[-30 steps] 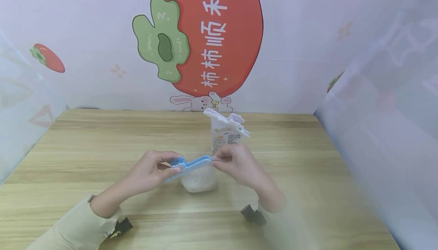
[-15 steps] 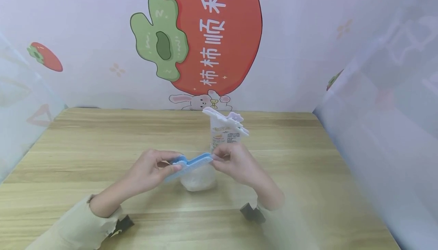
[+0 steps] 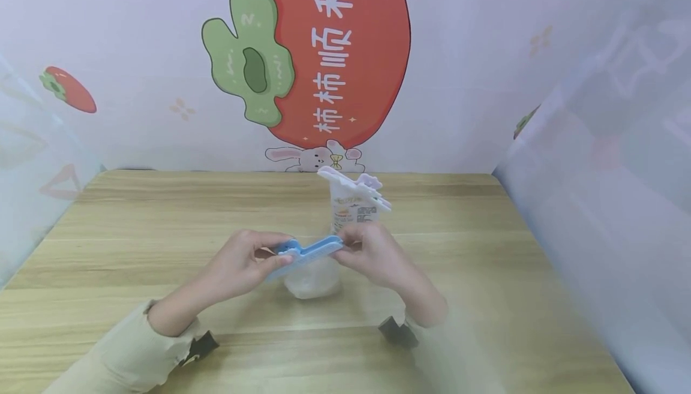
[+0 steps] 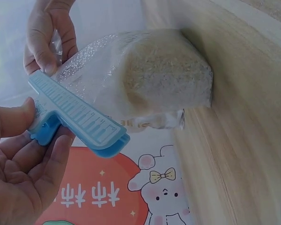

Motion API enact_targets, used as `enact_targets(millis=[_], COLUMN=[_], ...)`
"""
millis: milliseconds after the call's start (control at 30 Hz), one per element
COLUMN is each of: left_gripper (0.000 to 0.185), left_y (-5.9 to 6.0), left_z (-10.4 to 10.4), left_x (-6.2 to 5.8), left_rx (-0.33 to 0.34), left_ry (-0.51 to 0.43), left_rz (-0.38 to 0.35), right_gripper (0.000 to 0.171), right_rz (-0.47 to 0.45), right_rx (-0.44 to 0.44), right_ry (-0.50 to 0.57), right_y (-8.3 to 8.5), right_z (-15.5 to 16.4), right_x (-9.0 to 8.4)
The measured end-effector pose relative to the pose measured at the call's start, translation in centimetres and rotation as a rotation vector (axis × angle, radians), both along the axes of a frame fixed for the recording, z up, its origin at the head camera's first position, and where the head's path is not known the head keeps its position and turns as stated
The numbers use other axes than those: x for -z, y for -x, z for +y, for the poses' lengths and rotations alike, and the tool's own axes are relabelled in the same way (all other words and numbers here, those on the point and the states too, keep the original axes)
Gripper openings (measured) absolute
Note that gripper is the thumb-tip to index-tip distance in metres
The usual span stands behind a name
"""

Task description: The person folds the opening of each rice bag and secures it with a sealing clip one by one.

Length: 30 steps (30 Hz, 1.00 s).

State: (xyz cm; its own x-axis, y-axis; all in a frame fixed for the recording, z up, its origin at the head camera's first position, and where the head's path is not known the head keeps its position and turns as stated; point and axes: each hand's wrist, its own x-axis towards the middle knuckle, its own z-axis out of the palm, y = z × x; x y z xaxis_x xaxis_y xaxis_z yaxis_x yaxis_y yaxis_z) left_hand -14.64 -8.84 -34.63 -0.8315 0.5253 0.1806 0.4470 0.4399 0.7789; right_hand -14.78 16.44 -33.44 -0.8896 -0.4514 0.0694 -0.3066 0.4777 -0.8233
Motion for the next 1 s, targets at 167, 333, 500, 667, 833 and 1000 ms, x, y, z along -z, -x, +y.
enact_targets(millis=[167,333,500,667,833,1000], left_gripper=[0.015,0.016,0.016,0.015,0.017,0.019], left_y=[0.0,0.0,0.0,-0.1,-0.2,-0.2], left_z=[0.2,0.5,0.5,0.3,0.3,0.3], left_x=[-0.4,-0.7,-0.9,-0.8,-0.4,-0.2], left_rx=[0.008,0.010,0.010,0.001,0.012,0.011], left_ry=[0.008,0.007,0.021,0.029,0.008,-0.003], left_rz=[-0.018,-0.019,-0.009,-0.001,0.018,0.022], right_gripper=[0.004,0.006,0.008,0.007,0.004,0.002], right_rz=[0.020,0.008,0.015,0.034,0.074,0.103], right_rx=[-0.019,-0.028,-0.037,-0.057,-0.073,-0.081], right_ry=[0.000,0.002,-0.014,-0.044,-0.071,-0.062], right_y=[0.1,0.1,0.2,0.2,0.3,0.3], right_z=[0.2,0.2,0.1,0.4,1.1,1.1], right_x=[0.1,0.0,-0.1,-0.4,-0.2,0.1])
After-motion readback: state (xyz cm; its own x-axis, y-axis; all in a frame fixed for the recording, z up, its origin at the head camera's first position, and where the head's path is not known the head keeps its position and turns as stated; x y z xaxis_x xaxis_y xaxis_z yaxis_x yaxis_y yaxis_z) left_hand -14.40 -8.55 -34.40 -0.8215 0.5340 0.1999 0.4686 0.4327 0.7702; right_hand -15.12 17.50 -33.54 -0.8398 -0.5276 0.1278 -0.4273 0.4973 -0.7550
